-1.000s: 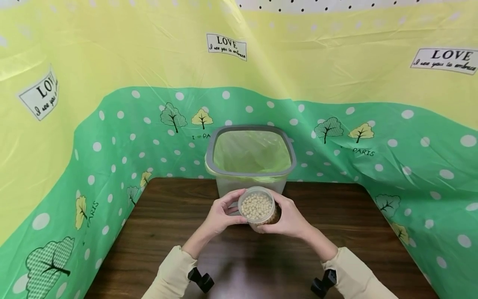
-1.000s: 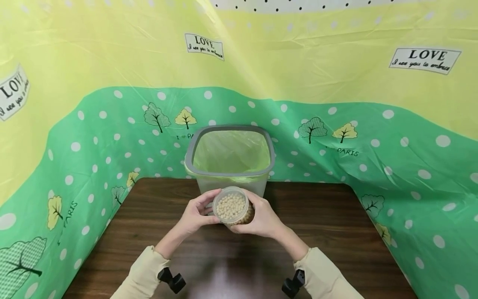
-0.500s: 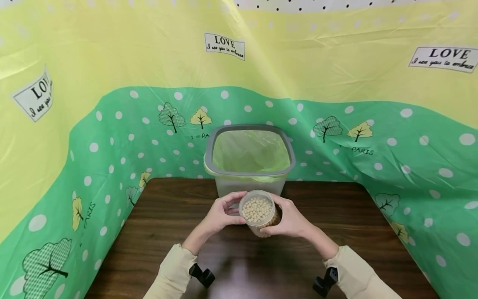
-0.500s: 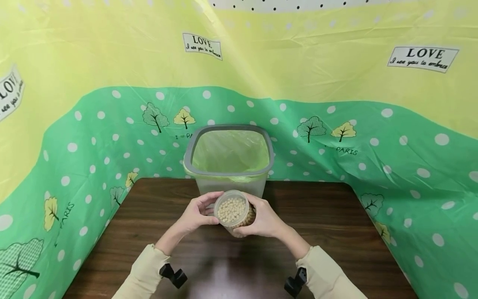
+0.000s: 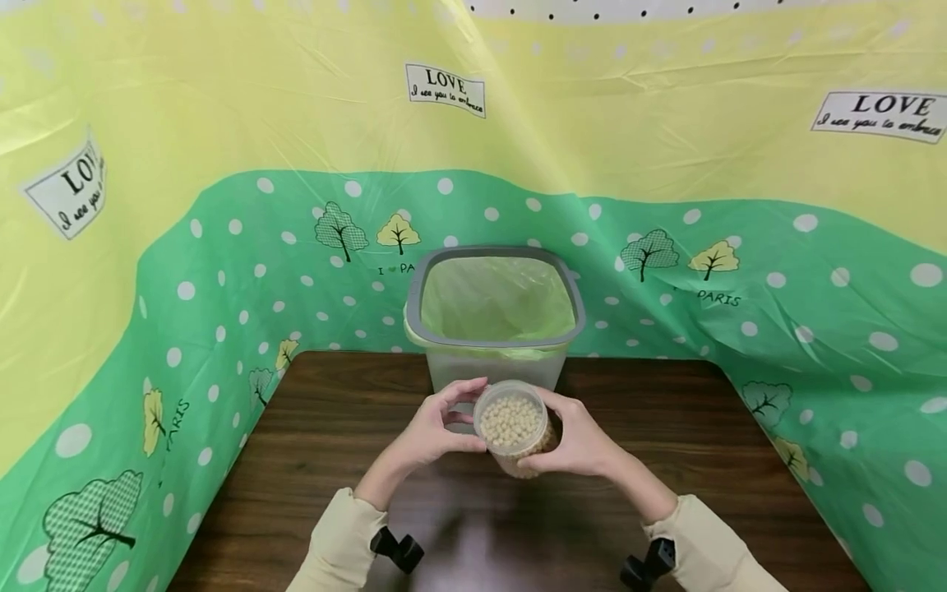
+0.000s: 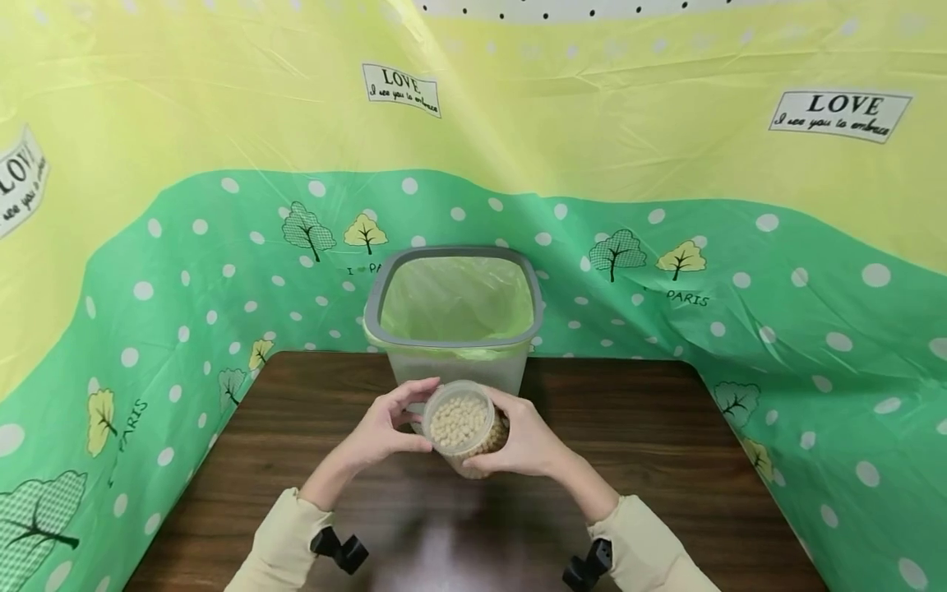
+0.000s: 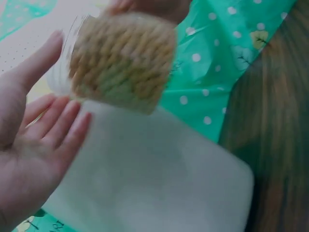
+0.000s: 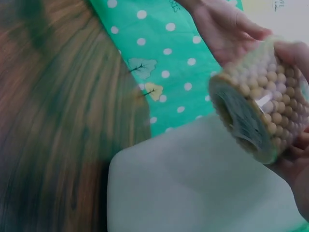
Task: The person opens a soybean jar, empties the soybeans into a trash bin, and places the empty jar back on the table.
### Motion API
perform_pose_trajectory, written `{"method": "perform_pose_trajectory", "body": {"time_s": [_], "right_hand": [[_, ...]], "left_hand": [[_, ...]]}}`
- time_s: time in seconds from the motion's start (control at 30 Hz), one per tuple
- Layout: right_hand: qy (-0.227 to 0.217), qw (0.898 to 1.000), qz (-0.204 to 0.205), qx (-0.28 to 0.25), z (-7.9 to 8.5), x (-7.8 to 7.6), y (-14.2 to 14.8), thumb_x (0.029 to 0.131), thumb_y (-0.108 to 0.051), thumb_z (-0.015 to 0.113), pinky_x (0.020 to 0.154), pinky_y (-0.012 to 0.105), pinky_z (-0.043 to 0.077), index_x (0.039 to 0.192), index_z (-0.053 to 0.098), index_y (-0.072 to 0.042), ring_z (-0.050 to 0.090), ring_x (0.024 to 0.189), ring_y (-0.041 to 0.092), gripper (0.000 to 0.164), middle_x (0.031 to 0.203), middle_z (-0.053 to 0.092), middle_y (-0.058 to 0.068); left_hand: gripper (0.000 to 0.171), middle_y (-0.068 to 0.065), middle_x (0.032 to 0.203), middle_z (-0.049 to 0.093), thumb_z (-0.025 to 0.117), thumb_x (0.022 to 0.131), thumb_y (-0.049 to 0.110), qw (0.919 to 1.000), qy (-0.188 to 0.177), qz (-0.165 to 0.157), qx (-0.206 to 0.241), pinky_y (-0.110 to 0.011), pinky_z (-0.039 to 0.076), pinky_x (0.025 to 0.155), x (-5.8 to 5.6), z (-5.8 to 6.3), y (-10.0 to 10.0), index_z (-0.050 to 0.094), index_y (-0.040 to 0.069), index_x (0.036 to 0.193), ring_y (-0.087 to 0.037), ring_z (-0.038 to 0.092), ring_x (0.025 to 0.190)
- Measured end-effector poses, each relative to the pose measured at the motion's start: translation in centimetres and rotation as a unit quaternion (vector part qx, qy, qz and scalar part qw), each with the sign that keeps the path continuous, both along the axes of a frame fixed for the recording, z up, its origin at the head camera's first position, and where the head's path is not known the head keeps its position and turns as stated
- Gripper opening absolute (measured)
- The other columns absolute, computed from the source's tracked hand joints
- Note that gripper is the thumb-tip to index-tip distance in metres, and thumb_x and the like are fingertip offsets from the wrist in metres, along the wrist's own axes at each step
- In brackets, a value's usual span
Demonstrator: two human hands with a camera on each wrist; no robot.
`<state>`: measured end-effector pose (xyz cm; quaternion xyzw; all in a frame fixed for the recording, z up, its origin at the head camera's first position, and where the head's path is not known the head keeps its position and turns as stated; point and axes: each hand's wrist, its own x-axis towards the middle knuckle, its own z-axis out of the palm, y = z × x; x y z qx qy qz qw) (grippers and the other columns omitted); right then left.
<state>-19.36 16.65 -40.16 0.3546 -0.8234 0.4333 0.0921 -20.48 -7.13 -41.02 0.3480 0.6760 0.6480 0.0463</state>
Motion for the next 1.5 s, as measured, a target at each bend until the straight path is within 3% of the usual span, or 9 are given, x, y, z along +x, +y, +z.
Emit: {"method": "perform_pose_trajectory", "body": {"time_s": [0.13, 0.33, 0.43, 0.73, 0.93, 1.0, 1.13, 1.33, 1.5], "right_hand": [[-0.019, 0.999, 0.031, 0.012, 0.2, 0.3, -0.1, 0.058, -0.029, 0.085, 0.083, 0.031, 0.047, 0.128, 0.048, -0.014, 0.055, 0.101, 0.013, 0.081, 0.116, 0.058, -0.001], [0.048, 0.998, -0.039, 0.009, -0.1, 0.3, -0.7, 0.058, -0.035, 0.085, 0.081, 0.035, 0.049, 0.131, 0.045, -0.013, 0.055, 0.103, 0.015, 0.086, 0.119, 0.056, 0.001], [0.063, 0.996, -0.060, 0.011, -0.3, 0.1, -0.8, 0.058, -0.037, 0.084, 0.081, 0.035, 0.049, 0.132, 0.045, -0.012, 0.055, 0.104, 0.016, 0.087, 0.120, 0.055, 0.002], [-0.024, 1.000, 0.000, 0.008, -0.3, -0.5, 0.0, 0.059, -0.031, 0.085, 0.083, 0.034, 0.047, 0.129, 0.047, -0.019, 0.055, 0.103, 0.013, 0.081, 0.117, 0.057, -0.005], [0.041, 0.996, -0.078, 0.008, -0.5, -0.8, -0.4, 0.057, -0.033, 0.086, 0.081, 0.037, 0.048, 0.131, 0.046, -0.016, 0.055, 0.103, 0.014, 0.086, 0.118, 0.056, -0.002], [0.050, 0.995, -0.088, 0.005, -0.5, -1.0, -0.4, 0.056, -0.031, 0.086, 0.081, 0.038, 0.048, 0.131, 0.046, -0.012, 0.055, 0.103, 0.017, 0.087, 0.119, 0.056, 0.002], [-0.001, 0.999, -0.042, 0.004, -0.4, -1.1, 0.1, 0.057, -0.024, 0.087, 0.083, 0.037, 0.046, 0.131, 0.046, -0.008, 0.055, 0.104, 0.019, 0.086, 0.119, 0.056, 0.006], [-0.062, 0.998, 0.025, 0.015, 0.1, -1.1, 0.6, 0.061, -0.022, 0.085, 0.084, 0.032, 0.046, 0.128, 0.048, -0.012, 0.054, 0.102, 0.014, 0.077, 0.117, 0.057, 0.001], [0.000, 0.999, -0.035, 0.007, 0.2, -0.7, 0.1, 0.059, -0.033, 0.085, 0.082, 0.036, 0.047, 0.131, 0.046, -0.016, 0.055, 0.103, 0.014, 0.083, 0.118, 0.056, -0.002]], "left_hand": [[0.079, -0.016, 0.133, 0.043, 0.076, 0.073, 0.031, 0.9985, 0.020, -0.047, -0.021, -0.034, 0.046, 0.087, -0.1, 0.1, -0.4, 0.039, 0.000, 0.135, -0.017, 0.047, 0.114], [0.070, -0.016, 0.130, 0.046, 0.078, 0.071, 0.009, 0.9986, 0.028, 0.043, 0.010, -0.035, 0.047, 0.085, 0.5, -0.4, 0.5, 0.044, 0.001, 0.132, -0.022, 0.045, 0.116], [0.068, -0.016, 0.129, 0.047, 0.077, 0.070, 0.001, 0.9981, 0.017, 0.059, 0.004, -0.036, 0.047, 0.085, 0.4, -0.3, 0.5, 0.046, 0.002, 0.131, -0.024, 0.046, 0.116], [0.067, -0.016, 0.127, 0.049, 0.078, 0.072, 0.013, 0.9985, -0.016, -0.045, -0.025, -0.038, 0.047, 0.085, -1.6, -0.1, -0.3, 0.046, 0.002, 0.130, -0.024, 0.050, 0.109], [0.065, -0.018, 0.126, 0.050, 0.076, 0.069, -0.002, 0.9966, -0.019, 0.077, 0.022, -0.035, 0.048, 0.084, 0.1, 0.2, 1.3, 0.048, -0.001, 0.128, -0.030, 0.048, 0.113], [0.064, -0.018, 0.126, 0.049, 0.075, 0.070, -0.004, 0.9950, -0.026, 0.091, 0.032, -0.035, 0.048, 0.084, 0.2, 0.1, 1.6, 0.048, -0.002, 0.128, -0.028, 0.049, 0.113], [0.062, -0.020, 0.125, 0.050, 0.075, 0.071, 0.001, 0.9974, -0.041, 0.043, 0.041, -0.035, 0.049, 0.084, -0.8, -0.9, 0.9, 0.048, -0.002, 0.127, -0.018, 0.051, 0.109], [0.071, -0.020, 0.134, 0.041, 0.075, 0.073, 0.007, 0.9982, -0.032, -0.049, 0.012, -0.036, 0.047, 0.088, -1.3, -0.3, 0.4, 0.039, -0.003, 0.134, -0.025, 0.048, 0.113], [0.071, -0.016, 0.131, 0.045, 0.077, 0.070, 0.002, 0.9990, -0.030, 0.032, 0.007, -0.033, 0.047, 0.086, -0.6, 0.2, 1.3, 0.043, 0.001, 0.132, -0.028, 0.044, 0.116]]}}
